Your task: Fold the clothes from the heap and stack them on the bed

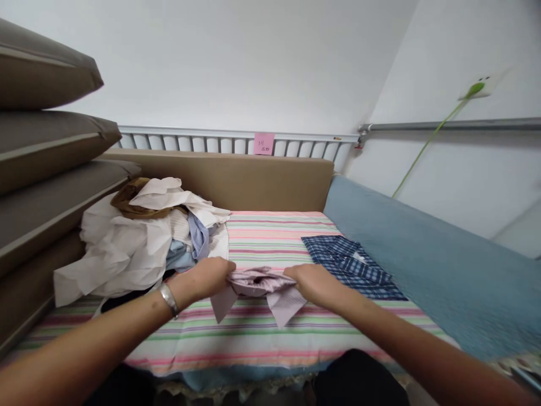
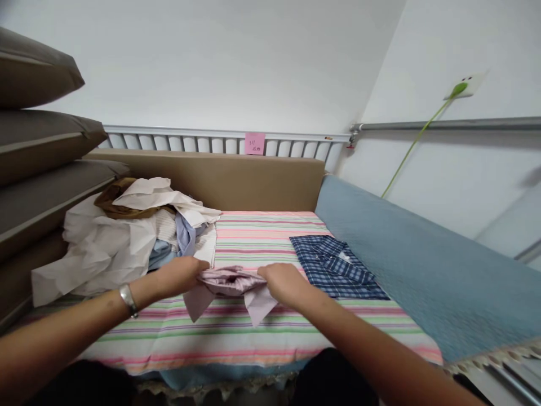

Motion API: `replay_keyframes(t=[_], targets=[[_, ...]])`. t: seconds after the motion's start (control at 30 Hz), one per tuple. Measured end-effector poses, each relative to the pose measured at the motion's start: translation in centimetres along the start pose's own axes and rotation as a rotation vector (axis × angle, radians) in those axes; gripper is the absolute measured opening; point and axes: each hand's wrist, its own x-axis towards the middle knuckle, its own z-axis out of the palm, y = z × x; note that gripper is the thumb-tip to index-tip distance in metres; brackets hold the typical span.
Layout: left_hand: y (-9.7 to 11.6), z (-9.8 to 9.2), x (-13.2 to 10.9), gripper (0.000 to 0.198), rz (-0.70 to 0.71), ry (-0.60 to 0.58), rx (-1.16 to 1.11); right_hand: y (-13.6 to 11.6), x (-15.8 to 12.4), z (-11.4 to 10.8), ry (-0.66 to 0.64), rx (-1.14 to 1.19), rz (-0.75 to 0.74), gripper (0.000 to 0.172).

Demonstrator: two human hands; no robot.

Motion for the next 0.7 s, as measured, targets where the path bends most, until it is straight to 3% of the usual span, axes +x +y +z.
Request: replay_keyframes(t=[0.17,0.23,0.3,0.37,0.47,0.6,0.7], targets=[[-0.2,-7.9,-0.3,0.011,0.128,-0.183,-0.289,0.9,-0.2,-8.7,-0.154,0.238,-0.055,0.018],[-0.8,-9.1,0.5,0.012,0.150,-0.286,-0.437,1.6,0.7,-10.2,-0.270,0.327,-0.046,0.017],[-1.7,-8.4,2.0,0.018,0.129,-0.355,-0.570,2.5,2.2,-9.9,-0.377,0.330,-0.037,0.018],[-2.8,-5.8,4.3,0.025,0.068,-0.412,-0.697,3.4,4.5,-7.8,-0.451,0.249,-0.037,0.021],[-4.4,0.4,8.6,0.029,-0.112,-0.472,-0.826,4.8,8.6,-2.3,-0.507,0.142,-0.033,0.026],[-6.3,8.7,13.5,0.022,-0.293,-0.447,-0.883,6.9,13.8,5.4,-0.554,0.165,-0.022,0.031],[-7.6,12.5,15.7,0.025,-0.374,-0.400,-0.966,8.9,16.6,9.1,-0.565,0.230,0.006,0.033]])
